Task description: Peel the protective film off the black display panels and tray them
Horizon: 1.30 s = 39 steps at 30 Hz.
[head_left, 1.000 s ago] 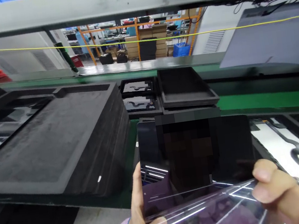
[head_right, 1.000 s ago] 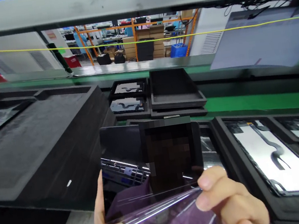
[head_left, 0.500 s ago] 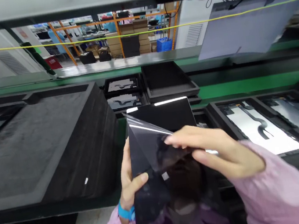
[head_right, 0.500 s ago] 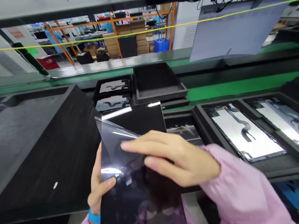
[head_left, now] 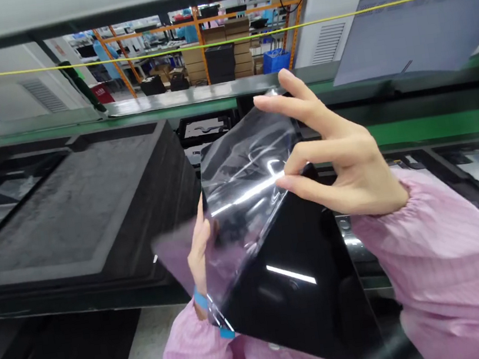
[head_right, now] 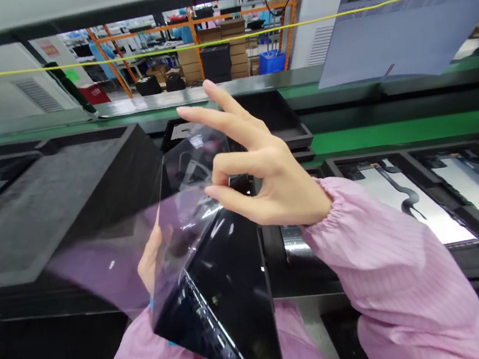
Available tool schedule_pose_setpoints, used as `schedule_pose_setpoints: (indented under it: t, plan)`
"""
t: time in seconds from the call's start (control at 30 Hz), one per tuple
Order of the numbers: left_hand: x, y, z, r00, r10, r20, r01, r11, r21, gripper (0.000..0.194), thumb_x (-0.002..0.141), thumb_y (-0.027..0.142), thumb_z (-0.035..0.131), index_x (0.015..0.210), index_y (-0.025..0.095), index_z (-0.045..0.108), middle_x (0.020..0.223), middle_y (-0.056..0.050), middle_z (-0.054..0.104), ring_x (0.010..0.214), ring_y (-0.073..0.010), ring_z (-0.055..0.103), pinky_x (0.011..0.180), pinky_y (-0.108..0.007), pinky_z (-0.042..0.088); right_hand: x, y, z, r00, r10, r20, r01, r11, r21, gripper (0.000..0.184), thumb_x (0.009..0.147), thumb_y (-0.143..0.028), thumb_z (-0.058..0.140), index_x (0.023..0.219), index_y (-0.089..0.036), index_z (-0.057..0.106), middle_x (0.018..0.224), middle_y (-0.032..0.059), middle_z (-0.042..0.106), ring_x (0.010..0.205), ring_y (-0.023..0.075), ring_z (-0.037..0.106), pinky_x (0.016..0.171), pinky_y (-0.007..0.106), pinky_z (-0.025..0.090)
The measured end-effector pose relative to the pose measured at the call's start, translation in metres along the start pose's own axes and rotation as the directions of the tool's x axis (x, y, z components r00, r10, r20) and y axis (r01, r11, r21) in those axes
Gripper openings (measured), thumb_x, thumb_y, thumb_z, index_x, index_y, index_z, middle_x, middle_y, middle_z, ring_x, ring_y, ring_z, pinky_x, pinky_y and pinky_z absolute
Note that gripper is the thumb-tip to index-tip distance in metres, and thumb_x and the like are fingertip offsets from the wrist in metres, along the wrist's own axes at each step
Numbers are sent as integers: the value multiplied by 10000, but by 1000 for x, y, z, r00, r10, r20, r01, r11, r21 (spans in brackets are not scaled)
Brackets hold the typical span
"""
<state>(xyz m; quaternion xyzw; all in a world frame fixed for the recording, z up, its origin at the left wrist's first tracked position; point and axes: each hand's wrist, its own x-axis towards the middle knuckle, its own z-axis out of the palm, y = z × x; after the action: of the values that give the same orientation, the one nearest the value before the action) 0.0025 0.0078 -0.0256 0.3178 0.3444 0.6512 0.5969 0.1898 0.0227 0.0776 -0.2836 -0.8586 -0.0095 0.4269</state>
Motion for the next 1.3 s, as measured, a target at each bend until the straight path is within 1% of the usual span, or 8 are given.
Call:
schedule_pose_setpoints:
  t: [0.17, 0.37, 0.6, 0.77, 0.97, 1.13, 1.2, 1.3]
  plan:
    - [0, 2, 1, 996, 18, -87, -15, 999, 34, 378, 841, 295, 586, 1212, 223, 611, 1163, -14, 677, 1258, -269, 470, 1127, -374, 293, -1, -3, 13, 974, 132, -183, -110, 986, 123, 228, 778, -29, 541, 598, -157, 483, 1352, 50, 438, 1382, 205, 196, 1183, 387, 189]
    - [4, -3, 7, 999, -43, -32, 40, 993, -108, 444, 878, 337, 515, 1297, 192, 530, 1115, -28, 698, 1182, -265, 546, 1097, -395, 335, -3, 0, 19, 945, 216, -244, -166, 964, 208, 217, 759, -78, 571, 589, -158, 462, 1269, 8, 518, 1336, 240, 305, 1136, 446, 271]
    - [13, -14, -3, 995, -69, -78, 63, 995, -75, 251, 841, 186, 547, 1036, 226, 700, 1041, 29, 725, 1235, -182, 500, 1086, -262, 336, -8, 0, 22, 924, 229, -307, -172, 964, 202, 202, 743, -124, 577, 577, -167, 470, 1133, 3, 602, 1242, 245, 431, 1084, 471, 330]
    - [6, -10, 19, 986, -142, -91, 138, 989, -52, 211, 864, 242, 542, 948, 194, 730, 943, -5, 748, 1071, -214, 631, 1020, -296, 436, -10, -15, 23, 909, 211, -358, -191, 977, 91, 212, 715, -77, 559, 548, -163, 462, 994, 15, 645, 1036, 213, 517, 979, 438, 400]
    - [-2, -5, 47, 983, -180, -21, 179, 983, -43, 388, 935, 310, 370, 890, 192, 737, 860, -11, 752, 986, -213, 672, 1013, -360, 456, -9, -31, 23, 898, 216, -382, -223, 974, 27, 232, 702, -44, 557, 527, -161, 462, 966, 6, 646, 970, 209, 498, 921, 416, 407]
    - [14, -20, 19, 979, -153, -134, 159, 987, 31, 217, 861, 151, 526, 821, 193, 735, 720, 17, 735, 1096, -204, 617, 1121, -361, 308, -12, -25, 24, 894, 231, -385, -227, 972, 55, 237, 703, -15, 556, 541, -158, 459, 952, -1, 645, 949, 192, 500, 899, 390, 407]
    - [18, -22, 7, 977, -132, -166, 143, 988, 58, 192, 797, 86, 586, 836, 200, 735, 740, 25, 735, 1130, -217, 594, 1116, -361, 317, -15, -19, 24, 888, 247, -388, -226, 969, 99, 231, 708, -3, 557, 556, -153, 468, 942, 4, 644, 945, 182, 507, 905, 382, 404]
    - [20, -18, 2, 986, -110, -125, 120, 990, 69, 209, 823, 125, 562, 903, 209, 735, 872, 12, 744, 1157, -218, 574, 1065, -322, 394, -17, -9, 26, 876, 286, -387, -241, 957, 162, 234, 719, 5, 558, 564, -146, 468, 934, 5, 644, 944, 177, 521, 899, 376, 405]
